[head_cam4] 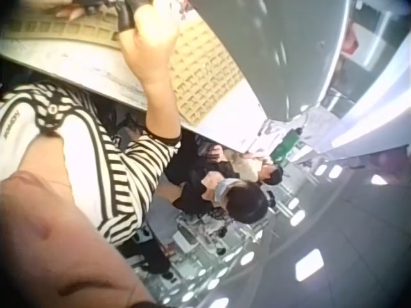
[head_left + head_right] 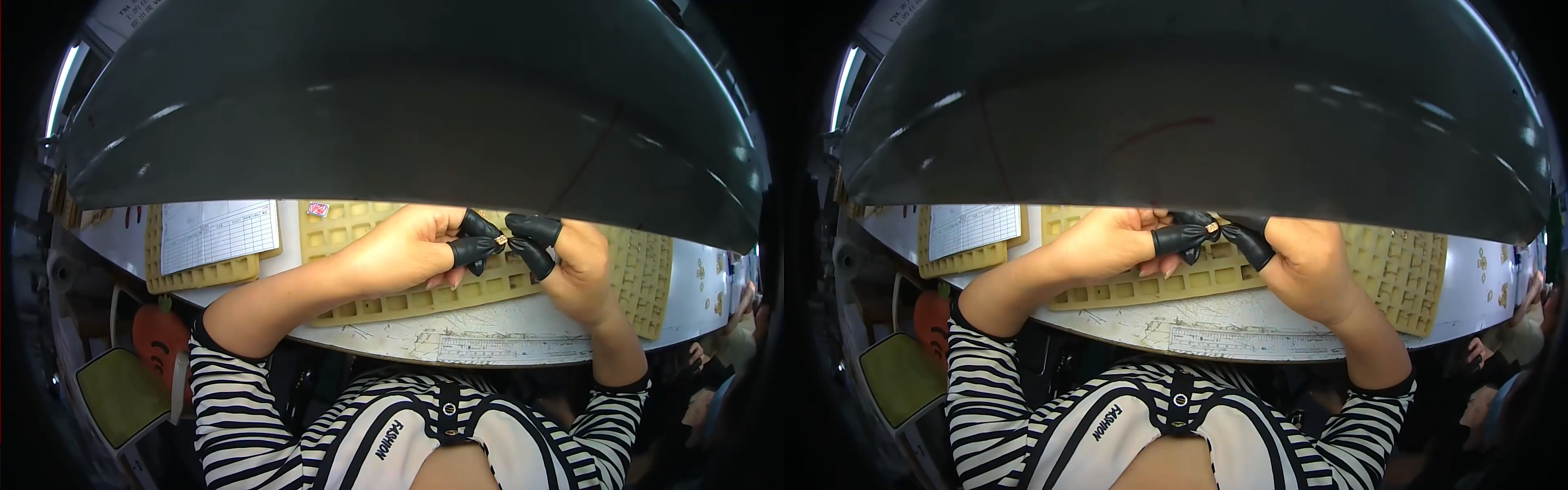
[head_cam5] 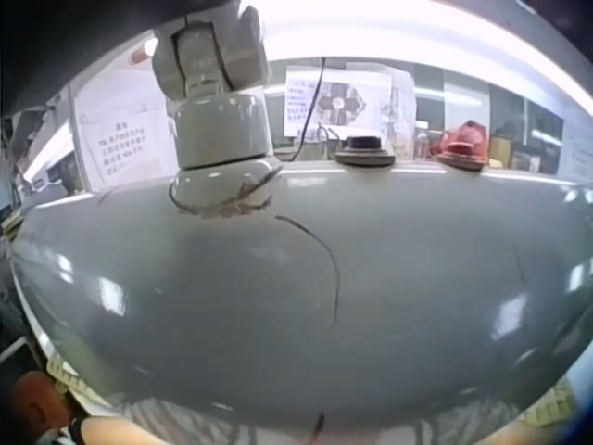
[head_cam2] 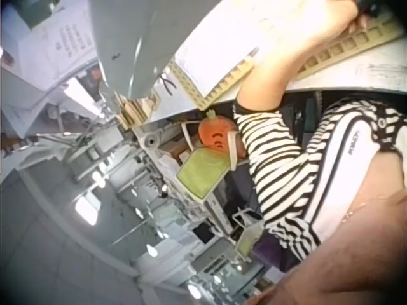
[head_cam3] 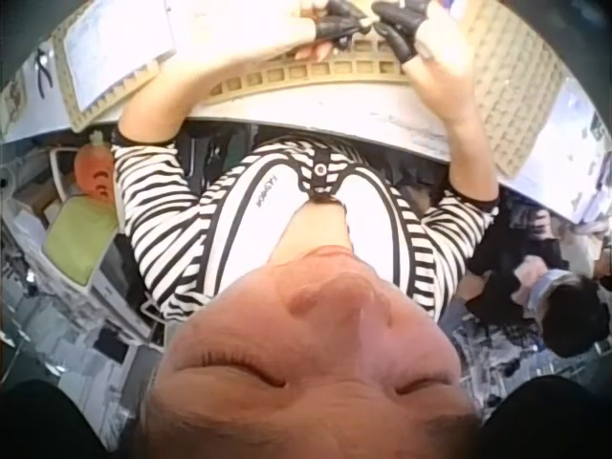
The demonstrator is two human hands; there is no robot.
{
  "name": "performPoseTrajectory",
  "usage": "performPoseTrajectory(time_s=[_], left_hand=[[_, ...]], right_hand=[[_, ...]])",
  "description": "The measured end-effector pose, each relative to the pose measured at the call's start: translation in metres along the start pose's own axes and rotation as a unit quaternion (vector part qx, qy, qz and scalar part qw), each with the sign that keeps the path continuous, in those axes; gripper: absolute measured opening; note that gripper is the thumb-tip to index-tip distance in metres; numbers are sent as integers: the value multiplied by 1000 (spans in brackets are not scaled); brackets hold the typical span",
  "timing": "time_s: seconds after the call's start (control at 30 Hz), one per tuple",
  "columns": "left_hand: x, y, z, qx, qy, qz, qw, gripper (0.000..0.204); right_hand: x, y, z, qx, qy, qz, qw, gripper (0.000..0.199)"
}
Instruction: Assembling small decorative components onto jewelry pieces using a pick tool at a workshop station.
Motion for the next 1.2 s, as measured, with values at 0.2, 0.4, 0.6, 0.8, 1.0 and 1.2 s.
performPoseTrajectory(time_s=[0.2,0.4,0.6,0.8,1.0,1.2], left_hand=[[-2,-5,3,44,-41,29,998,18],[-3,-4,3,45,-28,31,998,18],[-4,-6,8,40,-16,31,999,16],[-3,-5,8,37,-12,32,999,12],[3,2,-4,38,-12,14,999,11],[6,1,-10,76,-84,27,993,12]], right_hand=[[-4,-3,2,92,-126,-42,987,28],[-6,-7,6,61,-135,-73,986,31],[-7,-8,6,56,-135,-80,986,32],[-6,-9,4,69,-128,-77,986,33],[4,-8,-2,143,-64,-38,987,22],[-1,-2,0,216,-155,66,962,15]])
Point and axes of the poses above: each hand's wrist, its own x-axis towards the middle knuckle, its own y-axis out of the back of the hand, z = x × y, the point moved 1 cm from there along x, towards the middle knuckle
